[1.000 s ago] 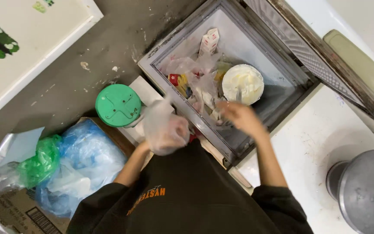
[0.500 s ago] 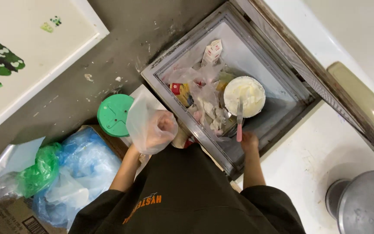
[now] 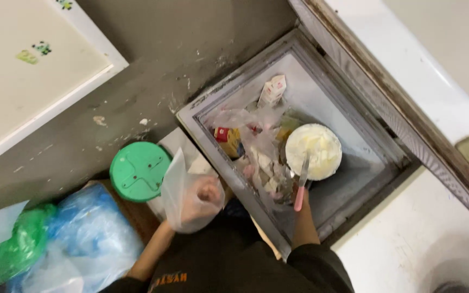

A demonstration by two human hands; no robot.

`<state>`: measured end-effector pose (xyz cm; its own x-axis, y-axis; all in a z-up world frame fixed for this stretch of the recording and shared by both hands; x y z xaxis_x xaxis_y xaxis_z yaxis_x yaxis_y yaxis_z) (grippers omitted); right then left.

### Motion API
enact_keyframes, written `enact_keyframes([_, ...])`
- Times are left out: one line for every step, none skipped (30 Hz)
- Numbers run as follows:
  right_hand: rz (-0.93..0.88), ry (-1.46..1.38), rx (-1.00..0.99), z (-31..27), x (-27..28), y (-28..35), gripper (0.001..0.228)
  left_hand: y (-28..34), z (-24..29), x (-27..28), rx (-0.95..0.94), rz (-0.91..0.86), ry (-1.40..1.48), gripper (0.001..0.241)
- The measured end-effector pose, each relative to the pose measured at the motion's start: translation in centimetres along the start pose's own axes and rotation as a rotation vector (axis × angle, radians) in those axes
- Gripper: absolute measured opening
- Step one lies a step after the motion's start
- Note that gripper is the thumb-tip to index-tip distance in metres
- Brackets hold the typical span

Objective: The person picks up a plastic pastry bag from a shelf, opens it by hand, and places it into a walk-in cooler. They then use a spatula to scoop white frosting from a bowl into the pastry bag, adding red frosting from a smaller tube, and then flattening a small piece of dough by hand on the counter.

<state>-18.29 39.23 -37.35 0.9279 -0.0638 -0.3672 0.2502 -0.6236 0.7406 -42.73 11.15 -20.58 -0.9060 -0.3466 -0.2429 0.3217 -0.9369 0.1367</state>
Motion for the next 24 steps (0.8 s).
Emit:
enact_keyframes([-0.006, -0.010, -0.006, 0.3, -0.7, -0.5, 0.035, -0.1, -0.9, -0.1, 0.062, 0.018, 0.058, 0.077])
enact_keyframes([-0.010, -0.024, -0.004, 0.7, -1.3, -0.9, 0.035, -0.3, -0.9, 0.1, 0.059, 0.044, 0.053, 0.076])
enact_keyframes([-0.018, -0.036, -0.003, 0.7, -1.9, -1.5, 0.036, -0.5, -0.8, 0.3, 0.056, 0.070, 0.048, 0.075])
enact_keyframes([-0.010, -0.045, 0.003, 0.9, -1.8, -1.6, 0.036, -0.1, -0.9, 0.1, 0.066, 0.099, 0.052, 0.073])
enact_keyframes([0.002, -0.053, 0.018, 1.0, -1.4, -1.8, 0.037, -0.5, -1.1, -0.4, 0.086, 0.090, 0.180, 0.054])
enact_keyframes([0.006, -0.060, 0.037, 0.9, -1.3, -2.3, 0.037, -1.2, -0.9, -0.6, 0.105, 0.083, 0.303, 0.036])
enact_keyframes([0.012, -0.072, 0.059, 0.8, -1.2, -2.8, 0.038, -1.8, -0.4, -0.9, 0.124, 0.076, 0.426, 0.021])
enact_keyframes([0.028, -0.087, 0.086, 0.8, -0.8, -3.3, 0.038, -1.8, 0.8, -1.4, 0.094, 0.059, 0.341, 0.021])
enact_keyframes([0.040, -0.104, 0.114, 0.7, -0.3, -3.8, 0.039, -1.7, 2.3, -2.0, 0.064, 0.042, 0.256, 0.023])
enact_keyframes([0.055, -0.119, 0.150, 0.6, -0.1, -4.4, 0.039, -1.7, 3.8, -2.5, 0.033, 0.026, 0.172, 0.026])
enact_keyframes([0.075, -0.128, 0.193, 0.5, 0.3, -4.8, 0.040, -1.9, 5.1, -2.8, 0.017, 0.009, 0.161, 0.027])
enact_keyframes([0.089, -0.139, 0.234, -0.2, 0.5, -5.3, 0.040, -2.2, 6.2, -3.2, -0.003, -0.011, 0.154, 0.028])
enact_keyframes([0.104, -0.147, 0.277, -1.1, 0.7, -5.9, 0.041, -2.5, 7.1, -3.7, -0.022, -0.031, 0.146, 0.029])
enact_keyframes([0.141, -0.143, 0.296, -1.7, 1.1, -6.3, 0.041, -2.6, 7.8, -3.9, -0.047, -0.046, 0.158, 0.029])
enact_keyframes([0.173, -0.142, 0.302, -2.2, 1.5, -6.6, 0.042, -2.9, 8.4, -4.2, -0.072, -0.062, 0.170, 0.029])
enact_keyframes([0.236, -0.126, 0.273, -2.1, 2.7, -6.4, 0.047, -2.6, 8.6, -4.5, -0.093, -0.071, 0.185, 0.029])
enact_keyframes([0.328, -0.144, 0.269, -1.7, 4.6, -5.5, 0.046, -2.1, 8.5, -4.4, -0.065, -0.033, 0.149, 0.037])
enact_keyframes([0.406, -0.169, 0.269, -1.2, 5.5, -5.0, 0.045, -2.0, 8.5, -3.7, -0.050, 0.007, 0.102, 0.046])
enact_keyframes([0.484, -0.194, 0.269, -1.0, 6.0, -4.3, 0.043, -1.9, 8.5, -3.1, -0.034, 0.047, 0.055, 0.056])
enact_keyframes([0.513, -0.175, 0.263, -0.9, 5.8, -3.0, 0.043, -1.9, 8.4, -2.8, -0.037, 0.039, 0.052, 0.057])
enact_keyframes([0.541, -0.157, 0.257, -0.3, 5.7, -1.7, 0.044, -2.1, 8.2, -2.4, -0.039, 0.032, 0.048, 0.059])
enact_keyframes([0.581, -0.136, 0.254, -0.2, 6.2, -0.2, 0.044, -2.0, 7.6, -2.4, -0.036, 0.019, 0.052, 0.060])
enact_keyframes([0.560, -0.122, 0.258, -0.4, 6.2, 0.3, 0.044, -1.7, 7.3, -2.5, -0.058, 0.010, 0.065, 0.064])
enact_keyframes([0.537, -0.116, 0.264, -0.5, 5.7, 0.4, 0.043, -1.7, 7.1, -2.4, -0.084, -0.004, 0.073, 0.067])
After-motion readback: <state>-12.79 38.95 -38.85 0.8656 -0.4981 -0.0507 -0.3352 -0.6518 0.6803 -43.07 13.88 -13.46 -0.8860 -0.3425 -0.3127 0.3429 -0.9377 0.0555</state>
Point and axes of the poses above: each hand's wrist, its own y-axis away from the middle knuckle, its own x-axis out of the back of the hand, z = x × y, the point moved 8 cm from there along -y, towards the middle knuckle, and after that the axes turned 1 degree about -z, right-handed, at the moved point
